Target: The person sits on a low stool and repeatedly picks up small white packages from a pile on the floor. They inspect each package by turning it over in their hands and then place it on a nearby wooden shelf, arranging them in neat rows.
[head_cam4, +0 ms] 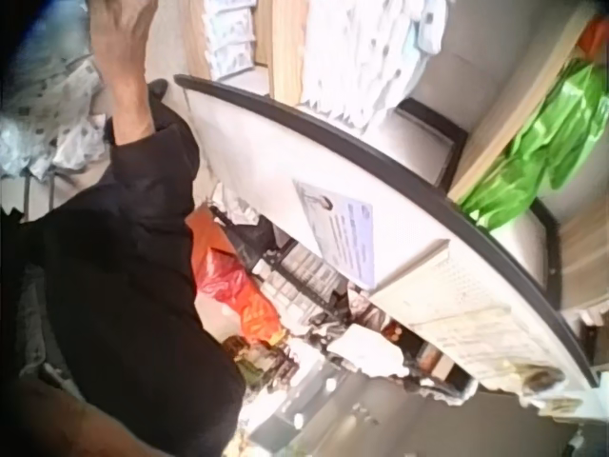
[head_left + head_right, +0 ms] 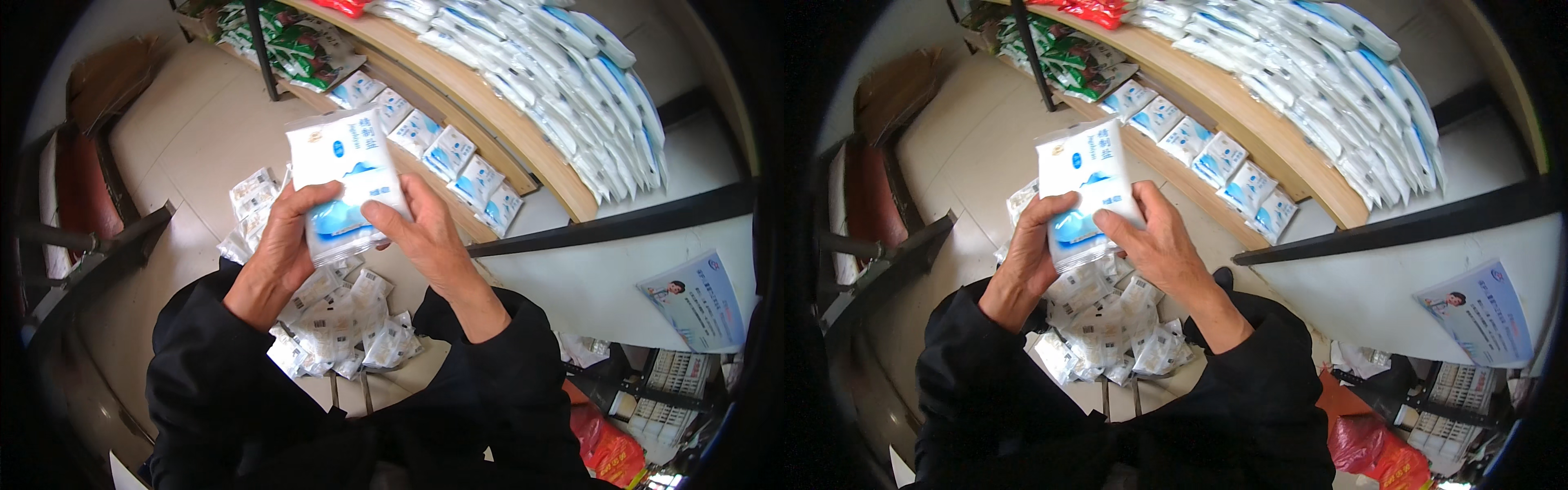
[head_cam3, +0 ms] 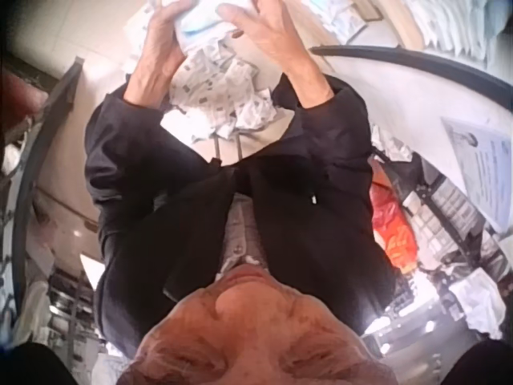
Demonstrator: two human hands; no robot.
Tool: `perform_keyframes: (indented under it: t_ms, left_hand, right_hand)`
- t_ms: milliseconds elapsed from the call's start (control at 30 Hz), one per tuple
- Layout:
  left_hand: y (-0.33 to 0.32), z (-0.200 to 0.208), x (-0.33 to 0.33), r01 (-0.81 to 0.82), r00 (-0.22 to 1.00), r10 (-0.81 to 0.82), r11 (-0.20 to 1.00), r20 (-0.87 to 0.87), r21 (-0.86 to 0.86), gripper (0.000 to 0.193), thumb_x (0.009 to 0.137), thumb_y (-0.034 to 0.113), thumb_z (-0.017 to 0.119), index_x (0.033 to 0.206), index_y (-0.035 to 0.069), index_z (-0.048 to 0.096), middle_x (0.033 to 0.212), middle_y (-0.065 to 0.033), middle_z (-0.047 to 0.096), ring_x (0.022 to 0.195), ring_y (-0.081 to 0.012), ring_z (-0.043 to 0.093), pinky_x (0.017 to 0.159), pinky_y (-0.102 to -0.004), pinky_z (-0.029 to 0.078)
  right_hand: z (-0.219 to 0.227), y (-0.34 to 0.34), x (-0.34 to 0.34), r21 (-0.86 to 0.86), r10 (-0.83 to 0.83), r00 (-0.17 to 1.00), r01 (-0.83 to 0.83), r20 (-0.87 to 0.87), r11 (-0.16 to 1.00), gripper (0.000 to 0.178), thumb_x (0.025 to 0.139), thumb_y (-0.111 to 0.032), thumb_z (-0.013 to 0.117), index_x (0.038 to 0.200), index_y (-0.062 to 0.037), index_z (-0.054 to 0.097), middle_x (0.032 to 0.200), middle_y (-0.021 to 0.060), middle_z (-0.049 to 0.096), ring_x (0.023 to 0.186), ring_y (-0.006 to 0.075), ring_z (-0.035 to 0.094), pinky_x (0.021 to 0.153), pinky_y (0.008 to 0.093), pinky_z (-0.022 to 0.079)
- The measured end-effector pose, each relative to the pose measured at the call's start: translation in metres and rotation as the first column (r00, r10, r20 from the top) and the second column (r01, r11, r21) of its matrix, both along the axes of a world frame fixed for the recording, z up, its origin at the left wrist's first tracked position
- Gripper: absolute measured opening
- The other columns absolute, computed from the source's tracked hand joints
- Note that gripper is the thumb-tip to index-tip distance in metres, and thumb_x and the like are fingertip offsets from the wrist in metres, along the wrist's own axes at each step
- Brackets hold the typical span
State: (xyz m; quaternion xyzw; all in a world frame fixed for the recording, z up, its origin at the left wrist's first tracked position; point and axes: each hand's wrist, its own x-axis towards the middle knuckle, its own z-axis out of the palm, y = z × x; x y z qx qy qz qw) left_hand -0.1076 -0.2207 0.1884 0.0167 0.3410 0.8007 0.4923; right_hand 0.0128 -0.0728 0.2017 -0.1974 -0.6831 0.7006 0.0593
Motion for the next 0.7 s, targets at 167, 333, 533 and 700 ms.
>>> perform_keyframes:
  t_ms: [167,333,533,700]
  left_hand:
    - [0.002,-0.003,0.006,-0.057,0.998,0.054,0.996,-0.045,-0.065,0.060,0.087,0.010,0.072,0.140,-0.001,0.046,0.126,-0.0196,0.063,0.110,-0.0344,0.070,0.097,-0.0507,0.061]
    - [0.001,-0.011,0.016,0.003,0.999,-0.009,0.989,-0.041,-0.146,0.069,0.083,0.009,0.074,0.144,0.001,0.043,0.128,-0.0187,0.062,0.114,-0.0335,0.068,0.099,-0.0500,0.059]
    - [0.001,-0.014,0.016,0.046,0.998,-0.051,0.990,-0.029,-0.134,0.070,0.083,0.008,0.072,0.146,0.002,0.041,0.131,-0.0186,0.060,0.117,-0.0343,0.067,0.102,-0.0512,0.058]
    - [-0.004,-0.016,0.012,0.071,0.997,-0.073,0.989,-0.011,-0.128,0.065,0.085,0.008,0.070,0.144,0.001,0.044,0.131,-0.0182,0.062,0.116,-0.0345,0.067,0.103,-0.0516,0.056]
  right_hand:
    - [-0.014,-0.002,-0.002,-0.165,-0.086,0.993,0.072,-0.085,0.984,0.055,0.099,-0.046,0.067,0.121,0.0031,0.058,0.106,0.0121,0.066,0.098,0.0152,0.063,0.085,0.0289,0.052]
    - [-0.018,-0.005,-0.002,-0.387,-0.092,0.994,0.061,-0.061,0.920,0.050,0.100,-0.041,0.066,0.126,0.0012,0.059,0.112,0.0104,0.066,0.102,0.0142,0.063,0.087,0.0292,0.053]
    - [-0.019,0.004,0.000,-0.480,-0.049,0.998,0.024,-0.039,0.877,0.045,0.100,-0.032,0.066,0.131,-0.0005,0.057,0.119,0.0090,0.066,0.108,0.0149,0.064,0.091,0.0306,0.054]
    - [-0.018,-0.001,-0.002,-0.514,-0.067,0.997,0.037,-0.041,0.857,0.042,0.101,-0.026,0.065,0.133,-0.0007,0.056,0.122,0.0094,0.066,0.110,0.0160,0.065,0.094,0.0314,0.054]
